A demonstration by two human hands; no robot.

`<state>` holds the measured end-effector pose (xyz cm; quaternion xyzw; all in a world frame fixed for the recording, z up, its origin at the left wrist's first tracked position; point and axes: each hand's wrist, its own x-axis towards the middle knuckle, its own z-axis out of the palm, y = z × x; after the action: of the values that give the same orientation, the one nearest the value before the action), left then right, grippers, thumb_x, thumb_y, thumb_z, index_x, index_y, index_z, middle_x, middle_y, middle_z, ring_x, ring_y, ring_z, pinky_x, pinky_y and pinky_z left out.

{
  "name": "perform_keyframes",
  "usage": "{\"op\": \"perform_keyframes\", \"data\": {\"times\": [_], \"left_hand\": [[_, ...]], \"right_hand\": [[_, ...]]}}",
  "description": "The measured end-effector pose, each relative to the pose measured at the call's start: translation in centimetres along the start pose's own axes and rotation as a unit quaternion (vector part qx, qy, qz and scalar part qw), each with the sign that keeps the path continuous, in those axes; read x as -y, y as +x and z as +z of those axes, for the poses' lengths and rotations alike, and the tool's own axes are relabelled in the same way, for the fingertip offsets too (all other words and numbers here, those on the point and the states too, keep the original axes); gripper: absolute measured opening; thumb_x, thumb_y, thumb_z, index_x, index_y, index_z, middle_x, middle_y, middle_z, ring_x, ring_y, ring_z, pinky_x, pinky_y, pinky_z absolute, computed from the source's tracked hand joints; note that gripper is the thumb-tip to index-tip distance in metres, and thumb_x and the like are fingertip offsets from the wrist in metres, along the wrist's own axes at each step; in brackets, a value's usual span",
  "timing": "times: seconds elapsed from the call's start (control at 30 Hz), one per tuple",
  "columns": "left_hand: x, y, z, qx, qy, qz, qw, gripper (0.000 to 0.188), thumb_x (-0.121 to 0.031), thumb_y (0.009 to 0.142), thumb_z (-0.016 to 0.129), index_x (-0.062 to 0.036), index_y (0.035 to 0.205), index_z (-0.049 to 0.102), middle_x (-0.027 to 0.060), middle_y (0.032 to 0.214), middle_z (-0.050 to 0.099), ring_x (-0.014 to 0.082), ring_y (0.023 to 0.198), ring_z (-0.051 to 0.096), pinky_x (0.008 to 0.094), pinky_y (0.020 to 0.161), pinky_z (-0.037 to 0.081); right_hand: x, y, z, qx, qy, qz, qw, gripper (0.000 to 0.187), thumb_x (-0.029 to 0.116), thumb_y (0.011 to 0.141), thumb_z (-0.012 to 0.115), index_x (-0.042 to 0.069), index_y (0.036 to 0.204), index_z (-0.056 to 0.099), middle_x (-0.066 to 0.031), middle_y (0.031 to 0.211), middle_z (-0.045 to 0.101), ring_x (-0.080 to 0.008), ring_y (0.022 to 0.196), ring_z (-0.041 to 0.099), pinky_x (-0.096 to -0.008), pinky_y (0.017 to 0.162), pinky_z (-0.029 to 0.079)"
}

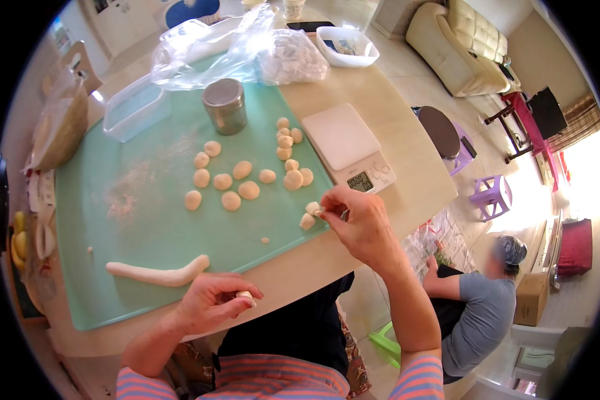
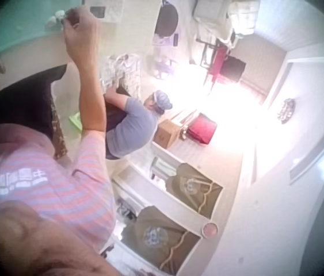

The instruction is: The person rolls a long piece of dough into small balls by hand on a green cutting board. They repeatedly tear off small pieces of dough, roll them into spheres, and place them on a digital scale to check the weight before setting them aside.

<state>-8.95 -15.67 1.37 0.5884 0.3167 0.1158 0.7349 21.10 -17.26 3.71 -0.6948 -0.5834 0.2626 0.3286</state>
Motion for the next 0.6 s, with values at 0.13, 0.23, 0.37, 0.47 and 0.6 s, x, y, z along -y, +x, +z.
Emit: {"op": "perform_keyframes", "data": {"times": [0.13,0.23,0.37,0.47,0.6], "left_hand": [[-0.1,-0.1,-0.1,0.001,0.004,-0.01,1.0,0.013,-0.006,0.097,0.068,-0.0011,0.108,0.073,-0.0006,0.091,0.066,0.0005,0.074,0.055,0.0172,0.063,0.045],[0.0,-0.2,-0.1,0.003,0.002,-0.007,1.0,0.013,-0.006,0.096,0.068,-0.0012,0.107,0.073,-0.0009,0.09,0.066,0.0005,0.074,0.054,0.0176,0.063,0.045],[0.1,-0.1,0.0,0.005,0.008,-0.004,1.0,0.013,-0.006,0.096,0.068,-0.0011,0.107,0.073,-0.0008,0.09,0.066,0.0008,0.074,0.055,0.0182,0.063,0.045],[0.0,-0.1,0.0,0.007,0.023,-0.005,1.0,0.013,-0.006,0.096,0.068,-0.0009,0.107,0.073,-0.0007,0.09,0.066,0.001,0.074,0.055,0.0184,0.063,0.045],[-0.1,-0.4,0.2,-0.009,0.017,0.015,1.0,0.013,-0.001,0.095,0.065,-0.0006,0.106,0.073,-0.0032,0.088,0.062,0.0,0.067,0.049,0.0179,0.057,0.039]], "right_hand": [[0.3,1.2,-0.1,0.044,-0.024,-0.007,0.999,0.014,0.003,0.084,0.07,0.001,0.097,0.072,-0.0116,0.079,0.07,-0.0263,0.066,0.063,-0.0351,0.065,0.051],[0.4,2.2,-0.2,0.09,-0.059,-0.001,0.994,0.017,0.005,0.084,0.067,0.001,0.099,0.072,-0.0124,0.081,0.07,-0.0289,0.071,0.065,-0.0374,0.068,0.051],[0.4,2.8,-0.2,0.107,-0.088,-0.018,0.99,0.016,0.008,0.083,0.067,0.002,0.097,0.072,-0.0133,0.083,0.067,-0.0301,0.081,0.066,-0.039,0.073,0.051],[-0.4,2.7,0.6,0.06,-0.109,-0.092,0.988,0.015,0.004,0.081,0.068,0.001,0.096,0.068,-0.0103,0.082,0.065,-0.0214,0.074,0.062,-0.0321,0.07,0.051],[-0.1,3.3,-0.2,-0.001,-0.002,-0.108,0.994,0.008,0.002,0.081,0.069,0.0,0.089,0.067,-0.0084,0.083,0.068,-0.0161,0.075,0.065,-0.0303,0.069,0.052]]}}
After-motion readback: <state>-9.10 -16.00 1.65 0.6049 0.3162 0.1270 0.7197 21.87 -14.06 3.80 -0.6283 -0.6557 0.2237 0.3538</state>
